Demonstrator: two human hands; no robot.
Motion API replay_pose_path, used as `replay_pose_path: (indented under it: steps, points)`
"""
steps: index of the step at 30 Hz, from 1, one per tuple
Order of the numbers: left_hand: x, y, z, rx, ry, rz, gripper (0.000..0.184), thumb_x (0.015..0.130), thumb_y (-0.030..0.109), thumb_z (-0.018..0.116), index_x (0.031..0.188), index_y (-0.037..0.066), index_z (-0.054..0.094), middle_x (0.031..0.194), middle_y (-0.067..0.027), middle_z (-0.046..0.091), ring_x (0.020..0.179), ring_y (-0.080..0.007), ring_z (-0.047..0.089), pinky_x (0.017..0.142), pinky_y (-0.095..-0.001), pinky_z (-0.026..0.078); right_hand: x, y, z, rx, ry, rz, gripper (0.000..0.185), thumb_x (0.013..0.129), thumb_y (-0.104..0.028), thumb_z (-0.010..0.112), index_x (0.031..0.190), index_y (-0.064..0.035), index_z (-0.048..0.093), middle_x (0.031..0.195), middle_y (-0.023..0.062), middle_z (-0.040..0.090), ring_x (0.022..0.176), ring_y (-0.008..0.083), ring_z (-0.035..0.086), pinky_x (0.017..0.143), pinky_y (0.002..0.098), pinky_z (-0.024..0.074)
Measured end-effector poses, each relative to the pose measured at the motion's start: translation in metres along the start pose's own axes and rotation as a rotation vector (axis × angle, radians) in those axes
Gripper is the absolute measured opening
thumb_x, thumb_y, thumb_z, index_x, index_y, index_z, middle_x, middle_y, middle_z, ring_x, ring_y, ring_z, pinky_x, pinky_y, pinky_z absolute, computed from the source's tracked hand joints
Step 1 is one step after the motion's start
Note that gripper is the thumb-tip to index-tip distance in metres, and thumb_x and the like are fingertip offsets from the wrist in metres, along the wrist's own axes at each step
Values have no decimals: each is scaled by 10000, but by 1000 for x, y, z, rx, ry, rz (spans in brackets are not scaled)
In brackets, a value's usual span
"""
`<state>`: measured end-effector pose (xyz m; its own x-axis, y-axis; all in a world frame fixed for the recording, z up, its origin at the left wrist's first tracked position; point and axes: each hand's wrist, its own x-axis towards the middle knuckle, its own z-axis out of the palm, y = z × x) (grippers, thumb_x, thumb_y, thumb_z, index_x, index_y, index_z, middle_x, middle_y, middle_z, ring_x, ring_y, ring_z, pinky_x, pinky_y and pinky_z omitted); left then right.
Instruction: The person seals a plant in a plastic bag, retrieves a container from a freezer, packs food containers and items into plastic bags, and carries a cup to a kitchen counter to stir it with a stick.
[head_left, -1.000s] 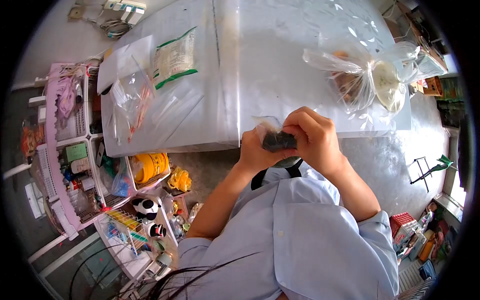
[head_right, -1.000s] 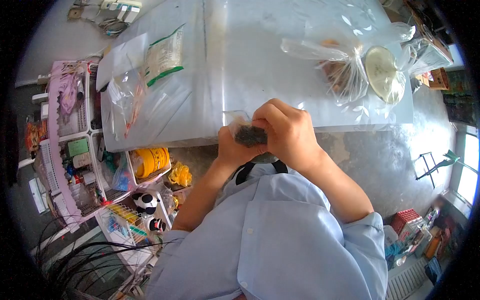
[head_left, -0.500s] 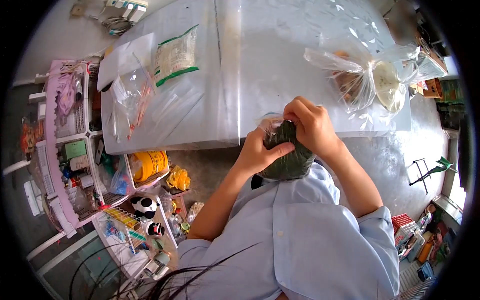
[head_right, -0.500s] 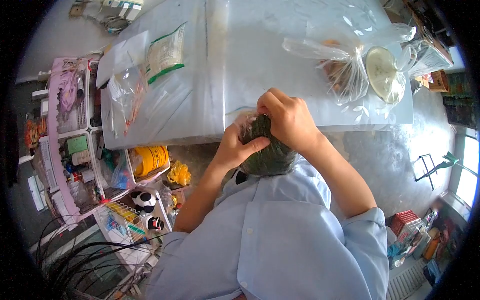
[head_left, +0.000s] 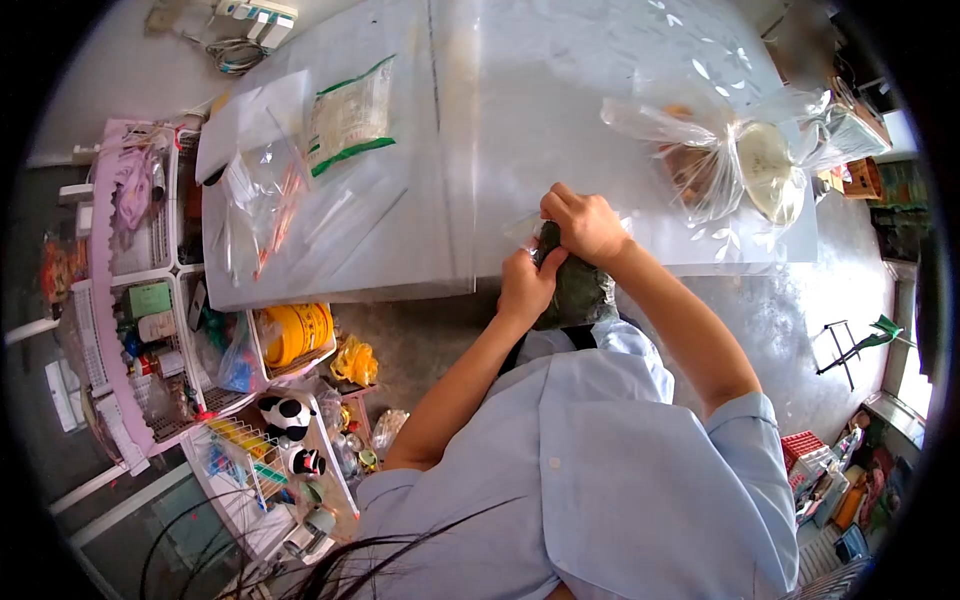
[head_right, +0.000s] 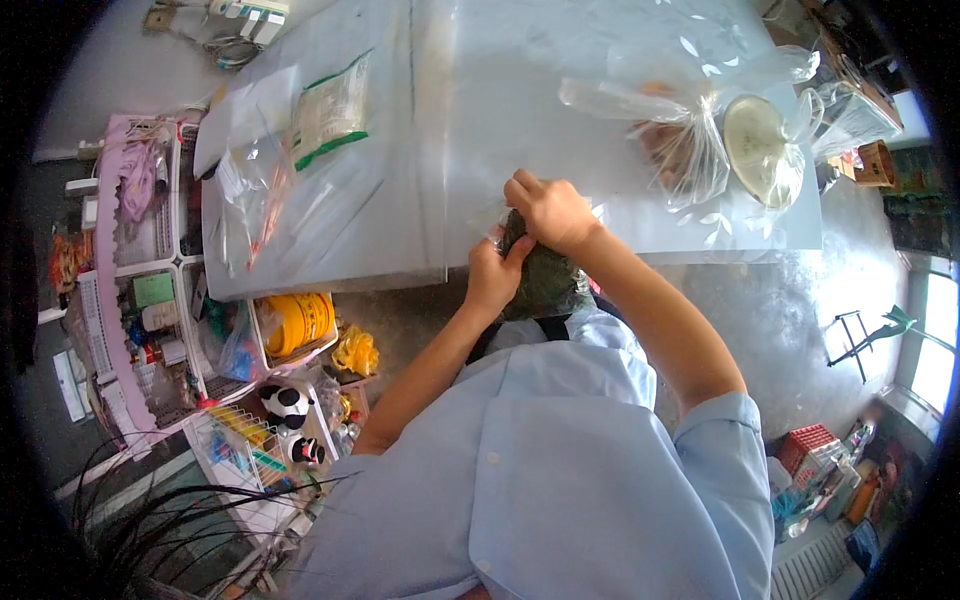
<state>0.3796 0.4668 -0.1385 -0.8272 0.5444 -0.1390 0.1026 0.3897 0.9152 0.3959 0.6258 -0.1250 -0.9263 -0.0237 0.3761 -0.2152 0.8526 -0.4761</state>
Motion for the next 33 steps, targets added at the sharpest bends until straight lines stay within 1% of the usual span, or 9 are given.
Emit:
replay_pose_path:
  steps: [2, 4, 5, 7, 9, 11, 14, 22, 33]
  points:
    - [-2, 2, 1, 35, -39, -38, 368, 863, 255, 709, 1032, -49, 589, 893, -191, 675, 818, -303, 658, 731, -381, 496, 0, 0, 1, -44, -29, -8, 155, 731, -53, 603, 863, -53, 521, 860, 82, 558, 675, 283, 631, 565, 371, 536]
    - [-11, 6, 5, -5, 262, 60, 376, 857, 220, 699, 1107, -17, 549, 959, -157, 632, 871, -321, 610, 797, -390, 469, 1, 3, 5, -73, 7, -41, 160, 739, -78, 615, 864, -51, 519, 852, 81, 549, 664, 270, 626, 553, 366, 532]
    - [-13, 7, 5, -5, 260, 64, 376, 857, 220, 699, 1107, -17, 549, 959, -157, 632, 871, -321, 610, 797, -390, 469, 1, 5, 7, -76, 10, -40, 160, 739, -78, 615, 864, -51, 519, 852, 81, 549, 664, 270, 626, 553, 366, 532]
    - [-15, 19, 2, 383, 696, 594, 334, 855, 163, 675, 1123, 34, 523, 965, -102, 565, 894, -301, 551, 839, -396, 425, 1, 9, 10, -59, -6, -70, 153, 754, -75, 612, 876, -51, 522, 853, 86, 548, 660, 276, 621, 546, 378, 527]
    - [-18, 13, 5, 351, 611, 729, 249, 847, 156, 645, 1054, 71, 535, 964, -87, 521, 906, -293, 504, 839, -424, 391, 1, 11, 13, -49, -7, -46, 147, 762, -66, 605, 886, -57, 525, 865, 91, 550, 663, 281, 622, 549, 384, 526]
    - [-18, 12, 12, 509, -81, 736, 232, 827, 206, 647, 992, 89, 534, 997, -103, 492, 946, -314, 473, 831, -459, 377, 1, 12, 15, -33, -15, -33, 143, 770, -57, 598, 895, -62, 528, 876, 95, 553, 666, 286, 623, 551, 391, 524]
    - [-14, 8, 16, 512, -80, 675, 216, 811, 233, 642, 958, 109, 544, 999, -109, 472, 932, -334, 450, 808, -470, 371, 4, 14, 16, 44, 2, 8, 150, 737, -9, 592, 872, -59, 550, 828, 85, 566, 653, 299, 612, 546, 392, 511]
    - [-3, 18, 8, 496, -130, 632, 228, 774, 205, 654, 943, 108, 536, 969, -110, 480, 887, -316, 463, 748, -437, 380, 10, 17, 14, 143, -53, 134, 43, 819, -66, 625, 850, -61, 595, 825, 84, 634, 659, 324, 621, 580, 393, 511]
    - [-2, 14, 3, 378, -146, 619, 222, 768, 187, 679, 934, 109, 555, 956, -101, 509, 882, -315, 477, 755, -436, 389, 14, 10, 16, 149, -124, 434, 51, 812, -107, 643, 838, -69, 621, 821, 103, 653, 740, 344, 629, 639, 425, 502]
